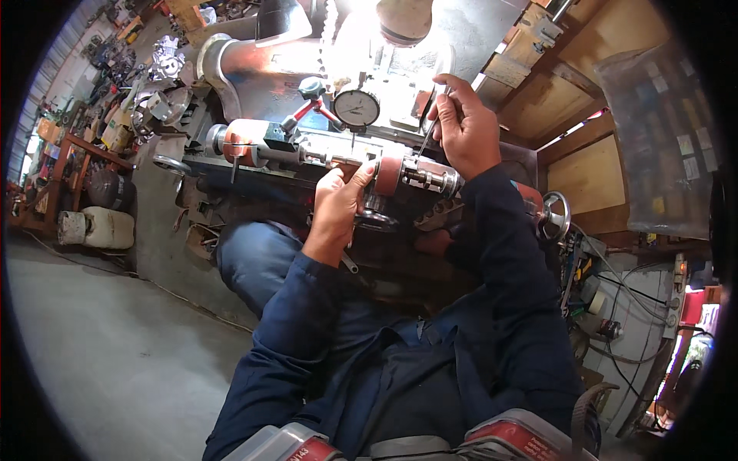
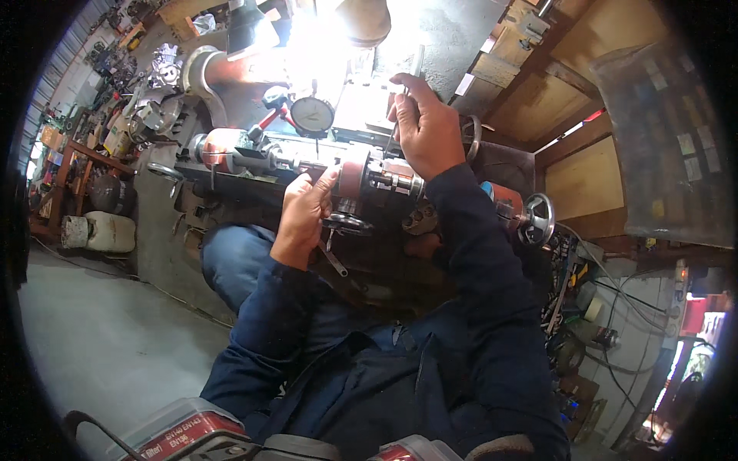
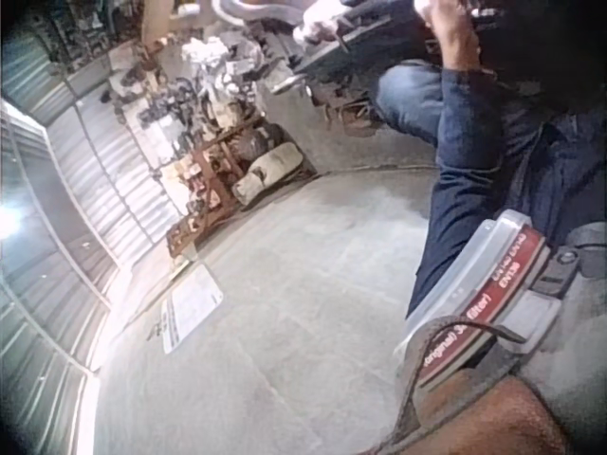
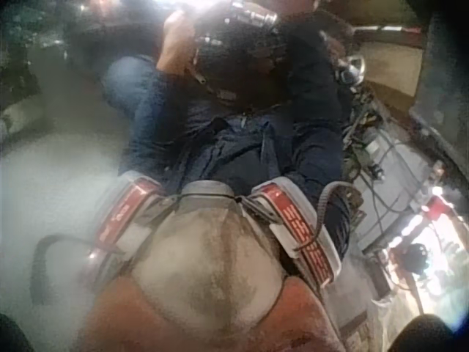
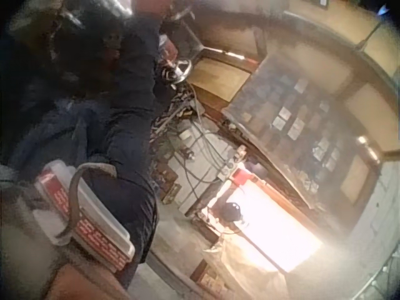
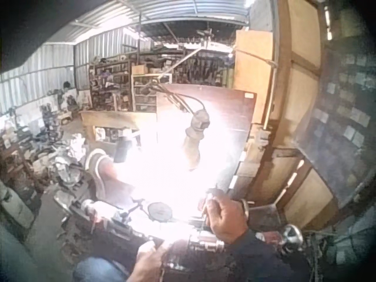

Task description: The person uses a large industrial sharpening machine to sharpen a metal component, checking the alignment with a dial indicator and adjusting the component by hand and with a blue tool before bringing the grinding wheel into contact.

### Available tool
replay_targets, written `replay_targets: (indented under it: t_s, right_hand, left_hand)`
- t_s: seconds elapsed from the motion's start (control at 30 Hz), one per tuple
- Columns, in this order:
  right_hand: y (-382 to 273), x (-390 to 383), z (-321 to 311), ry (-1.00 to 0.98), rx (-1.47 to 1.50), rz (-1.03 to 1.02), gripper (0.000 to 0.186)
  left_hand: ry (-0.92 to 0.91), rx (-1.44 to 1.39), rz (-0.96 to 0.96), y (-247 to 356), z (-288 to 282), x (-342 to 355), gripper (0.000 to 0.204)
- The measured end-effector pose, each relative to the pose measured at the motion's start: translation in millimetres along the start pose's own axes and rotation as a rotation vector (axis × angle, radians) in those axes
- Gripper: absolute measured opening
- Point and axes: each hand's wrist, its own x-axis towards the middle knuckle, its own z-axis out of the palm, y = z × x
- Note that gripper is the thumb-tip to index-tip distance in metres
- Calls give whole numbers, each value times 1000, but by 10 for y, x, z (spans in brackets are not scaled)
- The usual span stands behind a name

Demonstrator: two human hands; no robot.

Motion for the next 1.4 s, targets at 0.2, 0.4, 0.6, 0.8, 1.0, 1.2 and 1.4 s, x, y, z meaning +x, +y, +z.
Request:
replay_targets:
  t_s: [0.2,0.4,0.6,0.8,1.0,1.2,1.4]
  right_hand:
    - [14,-46,72,-4,-40,-25,23]
    - [-17,-106,61,56,-77,-125,23]
    - [-70,-94,41,-55,-26,-199,22]
    - [-49,46,-71,-233,439,141,34]
    - [36,172,-99,-337,608,367,33]
    - [89,114,-52,-315,490,223,38]
    - [67,95,69,-17,46,-96,41]
  left_hand:
    - [24,-107,19,223,202,-174,14]
    - [-5,-22,-59,91,31,-68,17]
    - [-54,-154,-44,28,-16,-20,48]
    - [-252,-288,-2,13,-23,1,65]
    - [-356,-386,30,-144,-123,161,64]
    - [-339,-370,39,-200,-181,175,61]
    - [-294,-299,90,-158,-127,156,68]
